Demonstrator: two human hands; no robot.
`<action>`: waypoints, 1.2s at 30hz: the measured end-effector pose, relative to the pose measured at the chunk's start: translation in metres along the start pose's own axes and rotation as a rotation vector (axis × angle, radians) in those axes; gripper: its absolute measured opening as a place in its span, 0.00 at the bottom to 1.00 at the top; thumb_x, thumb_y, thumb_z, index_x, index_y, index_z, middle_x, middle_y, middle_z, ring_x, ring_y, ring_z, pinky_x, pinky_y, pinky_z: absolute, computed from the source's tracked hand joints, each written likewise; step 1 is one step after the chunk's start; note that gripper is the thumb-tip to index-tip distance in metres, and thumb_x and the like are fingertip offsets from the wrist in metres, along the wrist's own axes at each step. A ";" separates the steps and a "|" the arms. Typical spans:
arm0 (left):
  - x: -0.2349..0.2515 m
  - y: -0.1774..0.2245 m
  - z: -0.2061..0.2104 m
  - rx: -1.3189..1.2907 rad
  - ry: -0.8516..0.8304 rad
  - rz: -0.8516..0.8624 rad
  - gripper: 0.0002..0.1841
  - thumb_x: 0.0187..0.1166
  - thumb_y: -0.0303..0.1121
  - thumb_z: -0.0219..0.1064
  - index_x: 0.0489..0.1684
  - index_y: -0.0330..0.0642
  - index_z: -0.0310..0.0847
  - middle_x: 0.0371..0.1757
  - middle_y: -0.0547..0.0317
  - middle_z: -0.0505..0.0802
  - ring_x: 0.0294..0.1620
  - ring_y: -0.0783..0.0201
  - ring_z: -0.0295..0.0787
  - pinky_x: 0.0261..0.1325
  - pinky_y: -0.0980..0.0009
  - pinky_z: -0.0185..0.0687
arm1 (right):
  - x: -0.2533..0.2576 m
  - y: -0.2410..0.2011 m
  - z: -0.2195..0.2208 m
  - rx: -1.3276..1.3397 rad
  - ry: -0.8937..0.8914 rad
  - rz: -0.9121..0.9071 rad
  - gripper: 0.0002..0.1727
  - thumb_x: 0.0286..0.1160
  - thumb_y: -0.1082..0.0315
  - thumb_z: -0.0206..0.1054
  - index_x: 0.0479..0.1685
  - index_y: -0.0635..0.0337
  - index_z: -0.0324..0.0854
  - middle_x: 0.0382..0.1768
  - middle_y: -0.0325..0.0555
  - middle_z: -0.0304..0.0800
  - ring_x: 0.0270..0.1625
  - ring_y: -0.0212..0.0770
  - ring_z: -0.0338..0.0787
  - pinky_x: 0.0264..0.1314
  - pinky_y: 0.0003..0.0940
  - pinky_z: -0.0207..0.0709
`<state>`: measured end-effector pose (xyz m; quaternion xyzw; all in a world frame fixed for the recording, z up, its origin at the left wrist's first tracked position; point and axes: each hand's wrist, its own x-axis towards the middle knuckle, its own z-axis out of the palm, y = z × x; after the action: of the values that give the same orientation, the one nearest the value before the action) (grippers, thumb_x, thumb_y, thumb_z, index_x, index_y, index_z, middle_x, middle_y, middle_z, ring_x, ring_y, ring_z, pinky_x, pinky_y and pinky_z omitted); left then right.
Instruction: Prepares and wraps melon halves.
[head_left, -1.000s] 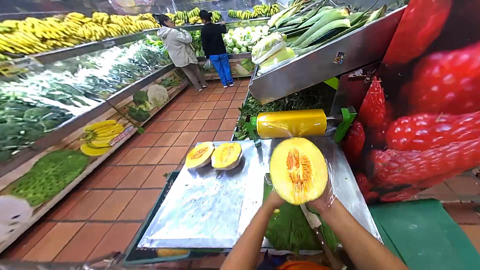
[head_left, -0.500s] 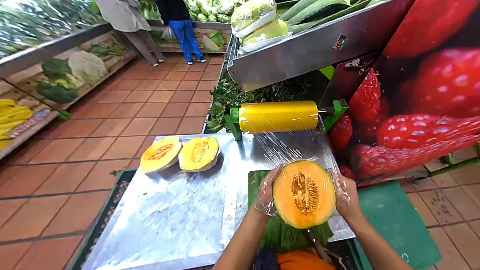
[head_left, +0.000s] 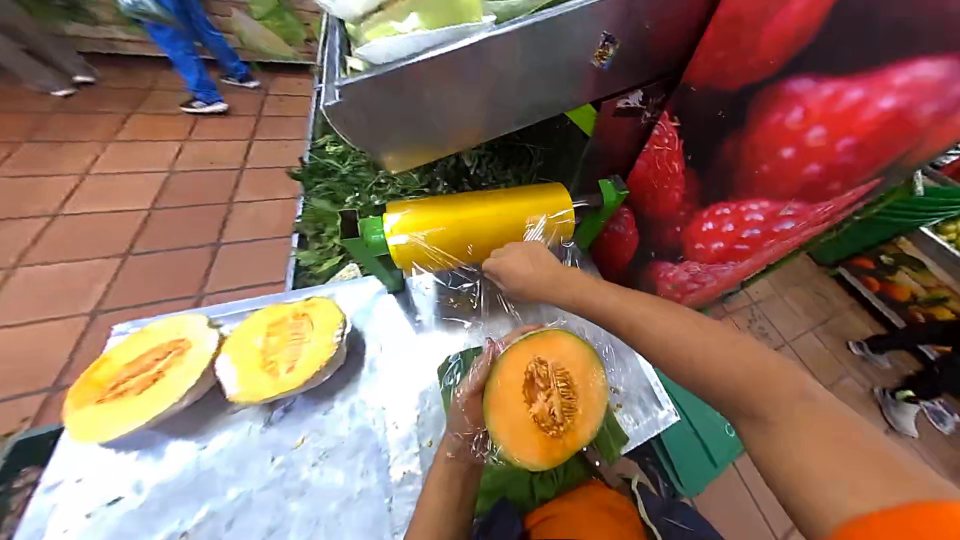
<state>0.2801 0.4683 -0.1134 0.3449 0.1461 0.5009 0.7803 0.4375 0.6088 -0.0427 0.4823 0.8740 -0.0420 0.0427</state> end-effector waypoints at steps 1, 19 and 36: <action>0.000 -0.001 -0.001 -0.008 0.058 -0.009 0.25 0.92 0.47 0.43 0.62 0.49 0.89 0.57 0.59 0.95 0.59 0.69 0.91 0.65 0.67 0.87 | 0.003 -0.001 0.005 -0.028 -0.025 0.009 0.16 0.89 0.59 0.56 0.56 0.56 0.88 0.52 0.53 0.92 0.57 0.57 0.91 0.52 0.62 0.83; -0.080 -0.021 0.009 0.246 0.216 -0.369 0.24 0.94 0.47 0.40 0.65 0.51 0.83 0.55 0.68 0.93 0.55 0.75 0.89 0.59 0.72 0.87 | -0.083 -0.050 0.081 0.586 -0.982 -0.020 0.26 0.95 0.57 0.48 0.69 0.74 0.80 0.65 0.71 0.84 0.70 0.63 0.82 0.75 0.62 0.68; -0.040 0.029 0.121 1.803 -0.568 -0.671 0.44 0.76 0.78 0.38 0.60 0.50 0.85 0.35 0.54 0.92 0.39 0.53 0.92 0.42 0.43 0.86 | -0.204 -0.065 0.095 0.661 -0.800 0.081 0.18 0.87 0.70 0.59 0.67 0.73 0.80 0.65 0.71 0.84 0.70 0.66 0.82 0.74 0.66 0.68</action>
<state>0.3118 0.3933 -0.0108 0.8551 0.3691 -0.1435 0.3346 0.4940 0.3921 -0.1114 0.4496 0.7100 -0.4952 0.2205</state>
